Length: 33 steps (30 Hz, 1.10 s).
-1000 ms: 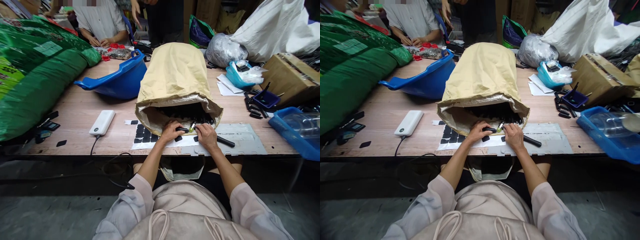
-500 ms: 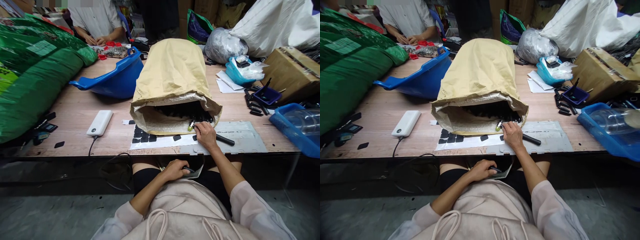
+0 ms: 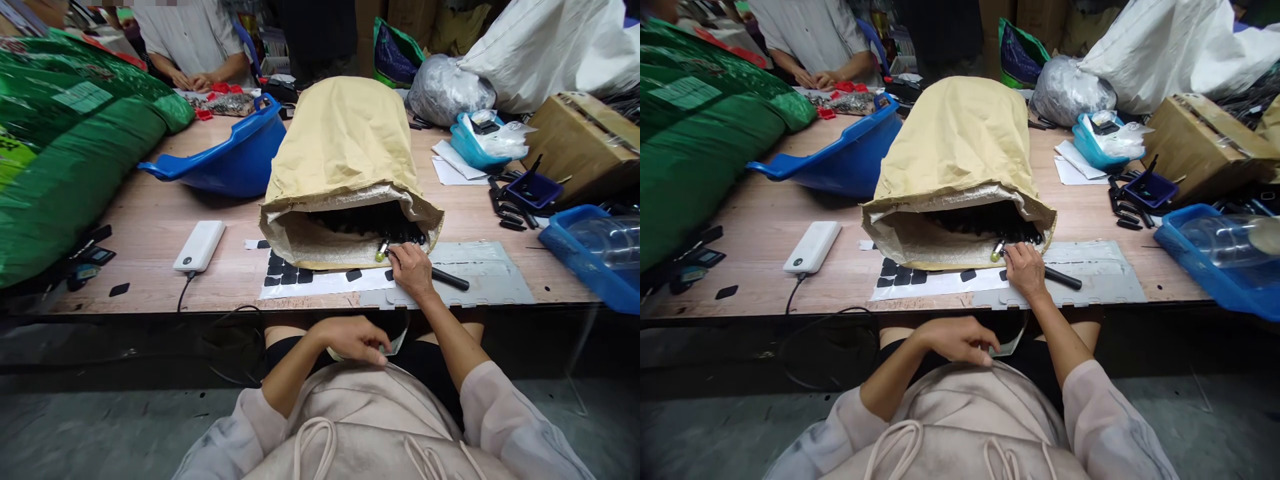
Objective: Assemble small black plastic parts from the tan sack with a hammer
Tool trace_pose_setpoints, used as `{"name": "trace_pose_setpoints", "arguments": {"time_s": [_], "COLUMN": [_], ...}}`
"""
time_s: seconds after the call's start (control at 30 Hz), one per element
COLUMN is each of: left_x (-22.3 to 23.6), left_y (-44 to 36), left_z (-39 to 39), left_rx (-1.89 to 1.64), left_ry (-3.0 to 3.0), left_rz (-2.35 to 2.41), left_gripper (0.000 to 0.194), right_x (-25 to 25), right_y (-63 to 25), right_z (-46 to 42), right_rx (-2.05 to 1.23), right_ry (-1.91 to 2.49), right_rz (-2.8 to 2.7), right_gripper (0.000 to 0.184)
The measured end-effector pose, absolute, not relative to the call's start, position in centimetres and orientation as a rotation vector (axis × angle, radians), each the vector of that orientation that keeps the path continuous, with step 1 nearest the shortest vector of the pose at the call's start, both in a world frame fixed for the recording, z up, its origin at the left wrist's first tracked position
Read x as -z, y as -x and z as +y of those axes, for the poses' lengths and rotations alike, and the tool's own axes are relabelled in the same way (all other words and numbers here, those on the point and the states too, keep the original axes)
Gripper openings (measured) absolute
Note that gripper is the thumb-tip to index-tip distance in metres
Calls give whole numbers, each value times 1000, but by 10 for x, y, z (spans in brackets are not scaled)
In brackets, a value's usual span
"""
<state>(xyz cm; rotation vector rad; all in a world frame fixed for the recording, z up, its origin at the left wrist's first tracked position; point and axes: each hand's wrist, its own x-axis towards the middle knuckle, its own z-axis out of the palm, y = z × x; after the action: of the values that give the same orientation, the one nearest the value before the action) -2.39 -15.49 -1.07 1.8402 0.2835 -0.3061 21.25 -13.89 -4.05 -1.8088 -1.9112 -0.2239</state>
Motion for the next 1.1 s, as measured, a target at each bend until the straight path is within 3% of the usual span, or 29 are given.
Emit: {"name": "trace_pose_setpoints", "arguments": {"time_s": [0.1, 0.17, 0.23, 0.5, 0.6, 0.73, 0.83, 0.93, 1.1], "left_x": [-20, -24, -17, 25, 24, 11, 5, 7, 15], "left_y": [21, 12, 2, -11, -5, 10, 20, 24, 17], "left_z": [-104, -63, -24, 15, 10, -7, -30, -48, -53], "left_rx": [-167, -607, -796, -773, -782, -843, -846, -651, -540], "left_ry": [-1801, -1874, -1896, -2023, -1985, -1928, -2039, -2207, -2198], "left_rz": [568, 1035, 1446, 1754, 1800, 1857, 1579, 1169, 1102], "left_gripper": [35, 30, 26, 18, 14, 23, 25, 16, 16], "right_x": [41, 41, 41, 40, 39, 39, 39, 39, 39], "right_y": [-213, -213, -213, -214, -214, -213, -212, -213, -214], "right_z": [-138, -138, -138, -137, -137, -137, -137, -138, -138], "right_rx": [246, 250, 247, 251, 245, 235, 237, 252, 291], "right_ry": [1799, 1791, 1781, 1788, 1793, 1800, 1805, 1809, 1829], "right_rz": [-1917, -1920, -1924, -1929, -1930, -1923, -1919, -1921, -1920], "right_gripper": [22, 22, 21, 20, 20, 20, 20, 20, 18]}}
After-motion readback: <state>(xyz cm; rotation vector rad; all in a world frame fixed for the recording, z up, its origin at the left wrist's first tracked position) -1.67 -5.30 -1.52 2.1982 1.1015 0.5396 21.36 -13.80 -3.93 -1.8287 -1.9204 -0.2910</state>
